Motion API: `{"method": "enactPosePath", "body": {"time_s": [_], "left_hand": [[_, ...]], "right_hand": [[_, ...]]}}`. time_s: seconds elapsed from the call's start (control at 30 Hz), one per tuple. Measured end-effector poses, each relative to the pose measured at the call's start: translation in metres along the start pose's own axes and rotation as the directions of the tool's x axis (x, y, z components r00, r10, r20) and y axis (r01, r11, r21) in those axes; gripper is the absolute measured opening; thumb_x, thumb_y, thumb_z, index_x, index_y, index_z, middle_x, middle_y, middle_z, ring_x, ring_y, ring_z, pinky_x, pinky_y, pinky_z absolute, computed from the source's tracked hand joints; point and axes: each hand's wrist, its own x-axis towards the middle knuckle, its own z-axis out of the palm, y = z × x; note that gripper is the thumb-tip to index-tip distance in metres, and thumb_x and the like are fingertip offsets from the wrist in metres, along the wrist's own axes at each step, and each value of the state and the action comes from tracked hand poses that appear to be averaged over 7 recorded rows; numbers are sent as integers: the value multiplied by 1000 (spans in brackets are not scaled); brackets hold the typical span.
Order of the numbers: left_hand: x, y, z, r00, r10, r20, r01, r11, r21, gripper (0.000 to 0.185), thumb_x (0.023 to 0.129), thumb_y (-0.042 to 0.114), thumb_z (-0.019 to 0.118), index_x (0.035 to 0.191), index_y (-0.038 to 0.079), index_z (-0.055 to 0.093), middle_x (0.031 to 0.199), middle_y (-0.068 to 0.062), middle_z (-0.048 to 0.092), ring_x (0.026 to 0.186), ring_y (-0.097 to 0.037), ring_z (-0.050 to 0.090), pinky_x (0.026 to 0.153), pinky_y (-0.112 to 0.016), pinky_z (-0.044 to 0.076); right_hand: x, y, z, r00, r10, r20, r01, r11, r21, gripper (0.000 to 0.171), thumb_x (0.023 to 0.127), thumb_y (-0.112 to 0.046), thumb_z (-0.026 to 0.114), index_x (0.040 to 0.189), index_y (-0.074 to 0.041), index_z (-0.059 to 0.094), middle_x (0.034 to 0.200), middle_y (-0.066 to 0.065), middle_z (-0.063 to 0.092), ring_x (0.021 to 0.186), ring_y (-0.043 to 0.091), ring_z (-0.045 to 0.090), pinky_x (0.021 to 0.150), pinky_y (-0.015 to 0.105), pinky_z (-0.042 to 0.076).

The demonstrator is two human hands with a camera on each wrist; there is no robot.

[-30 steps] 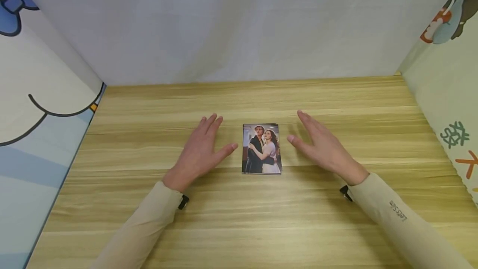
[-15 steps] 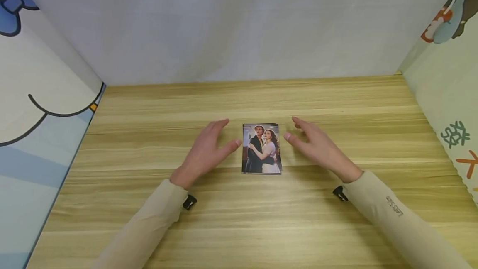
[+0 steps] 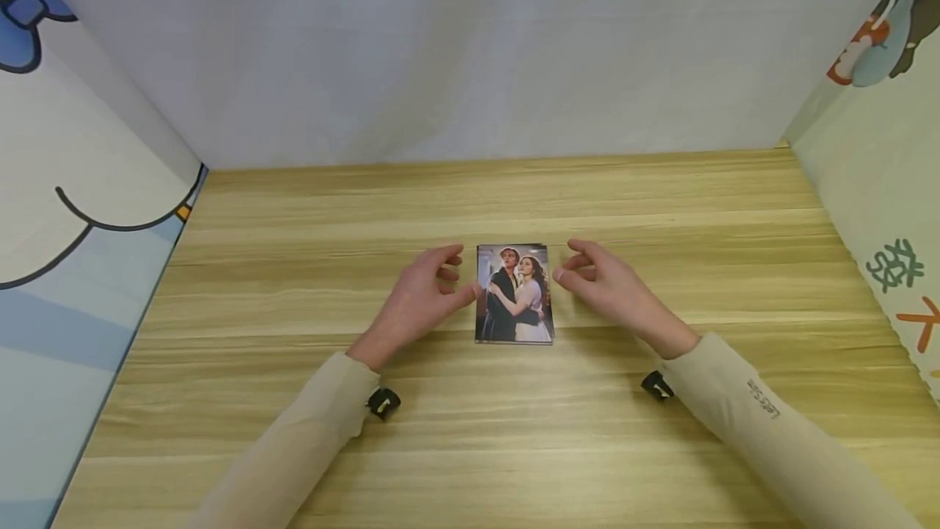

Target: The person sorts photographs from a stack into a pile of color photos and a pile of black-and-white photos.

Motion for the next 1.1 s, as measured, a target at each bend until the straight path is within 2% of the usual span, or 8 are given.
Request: {"method": "enactPosePath", "body": {"time_s": [0.3,0.53,0.63,0.9,1.1], "left_hand": [[3,-1,8,998,-62,-9,61,994,-94,68,91,14,78,151,2,48,136,-16,62,118,-30,66,98,-43,56],[4,-5,12,996,-92,15,93,986,-138,65,91,9,75,150,-1,49,133,-18,63,116,-31,66,99,-43,55],[5,-6,15,995,-95,16,96,988,-119,64,91,9,74,149,-2,50,129,-17,65,114,-30,67,97,-41,55],[10,-4,20,994,-108,22,108,994,8,58,92,11,73,145,-4,55,125,-16,67,107,-26,67,92,-38,57],[14,-6,20,996,-79,36,78,996,37,53,92,13,75,140,-5,60,122,-16,69,106,-26,68,92,-39,57]], "right_hand": [[4,4,6,999,-26,33,23,997,72,65,99,-11,66,153,11,36,130,27,62,122,44,62,102,51,52],[7,6,10,998,-28,54,26,999,46,61,97,-7,65,149,16,40,127,27,64,116,41,64,98,48,54],[7,6,11,998,-22,56,20,999,28,59,98,-7,65,146,17,43,124,26,65,114,39,65,98,47,55],[9,6,11,998,-9,68,10,1000,-3,54,98,-8,63,143,17,47,121,23,68,113,36,65,95,44,55],[11,5,11,998,-7,68,9,999,-31,53,97,-7,64,141,17,51,117,20,69,109,32,65,96,45,53]]}}
